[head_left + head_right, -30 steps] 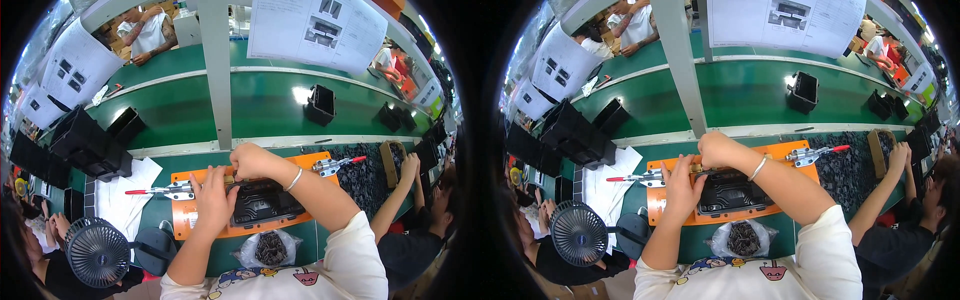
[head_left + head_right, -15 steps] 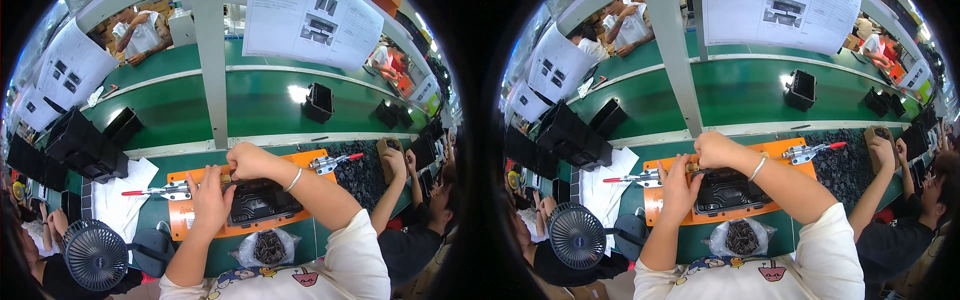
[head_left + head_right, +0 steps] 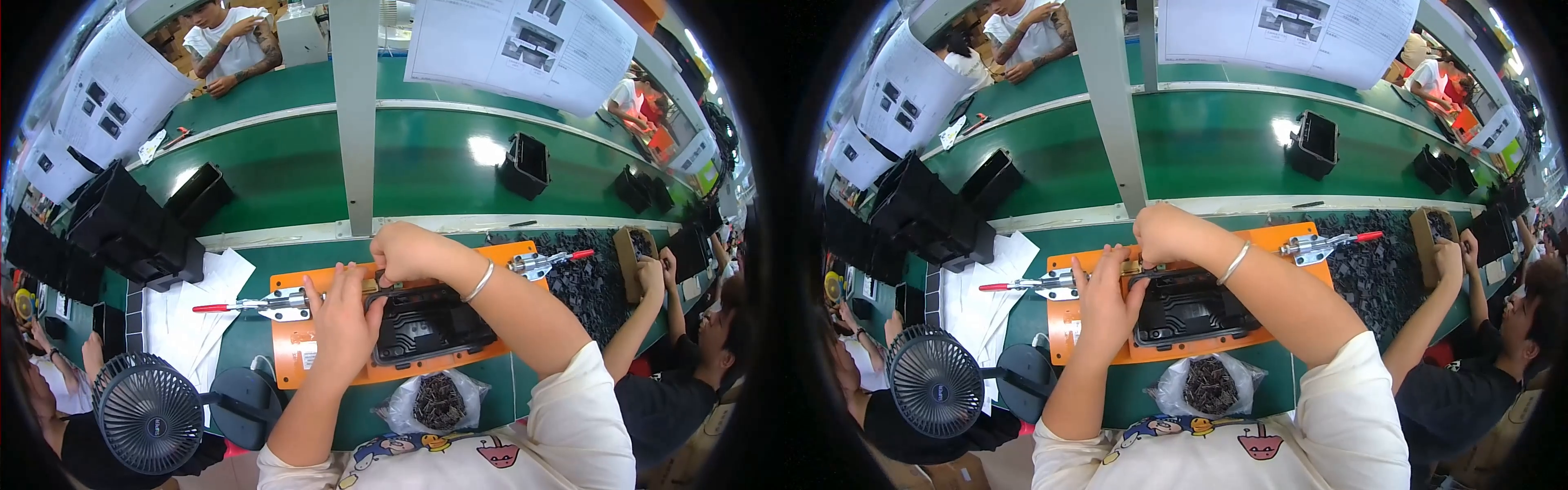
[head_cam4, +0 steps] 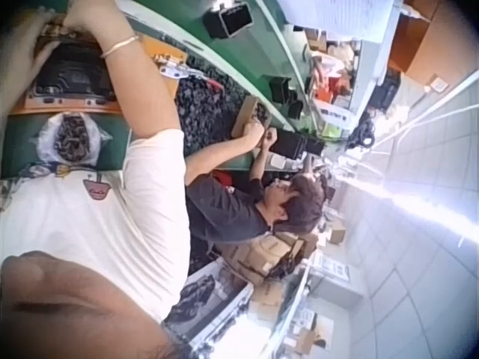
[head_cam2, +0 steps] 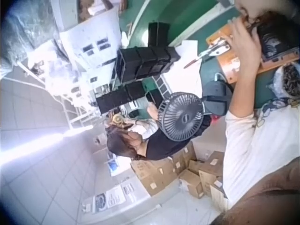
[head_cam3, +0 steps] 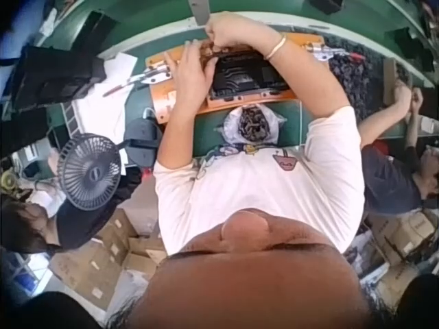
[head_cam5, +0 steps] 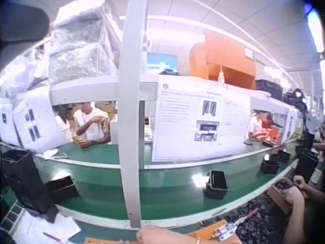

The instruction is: Assembling small plastic components into a black housing using a specialized workbench jig.

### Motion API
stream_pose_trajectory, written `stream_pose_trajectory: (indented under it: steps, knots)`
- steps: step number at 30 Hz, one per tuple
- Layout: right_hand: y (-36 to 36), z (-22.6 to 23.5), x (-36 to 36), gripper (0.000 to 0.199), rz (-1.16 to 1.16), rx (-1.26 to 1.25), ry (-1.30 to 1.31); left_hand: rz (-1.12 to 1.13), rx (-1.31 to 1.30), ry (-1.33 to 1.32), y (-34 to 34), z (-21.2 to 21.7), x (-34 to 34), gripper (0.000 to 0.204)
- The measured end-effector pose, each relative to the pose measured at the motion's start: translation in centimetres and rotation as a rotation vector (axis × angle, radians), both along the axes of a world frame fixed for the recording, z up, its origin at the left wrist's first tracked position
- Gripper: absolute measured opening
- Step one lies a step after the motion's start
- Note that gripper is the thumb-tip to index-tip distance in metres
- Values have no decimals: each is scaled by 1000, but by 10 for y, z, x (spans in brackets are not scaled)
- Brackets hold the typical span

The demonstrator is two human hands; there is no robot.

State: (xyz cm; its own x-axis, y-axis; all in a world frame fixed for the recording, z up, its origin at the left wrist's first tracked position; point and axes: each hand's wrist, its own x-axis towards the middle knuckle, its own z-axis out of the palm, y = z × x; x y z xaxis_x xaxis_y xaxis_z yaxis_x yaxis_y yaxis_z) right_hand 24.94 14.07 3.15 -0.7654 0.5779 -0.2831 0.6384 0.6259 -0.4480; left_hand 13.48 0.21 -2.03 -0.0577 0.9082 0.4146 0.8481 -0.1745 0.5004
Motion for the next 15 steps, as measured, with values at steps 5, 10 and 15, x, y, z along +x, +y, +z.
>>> stream_pose_trajectory:
  steps: [5, 10, 15]
  knots:
    - [-2, -5, 3, 26, -28, 41, 21, 12, 10, -11, -1, 5, -3, 46]
    - [-6, 1, -4, 24, -85, 68, -70, 200, 291, -423, -22, 5, -56, 41]
    - [-4, 2, -5, 29, -92, 43, -83, 840, 458, -1224, -29, -6, -122, 56]
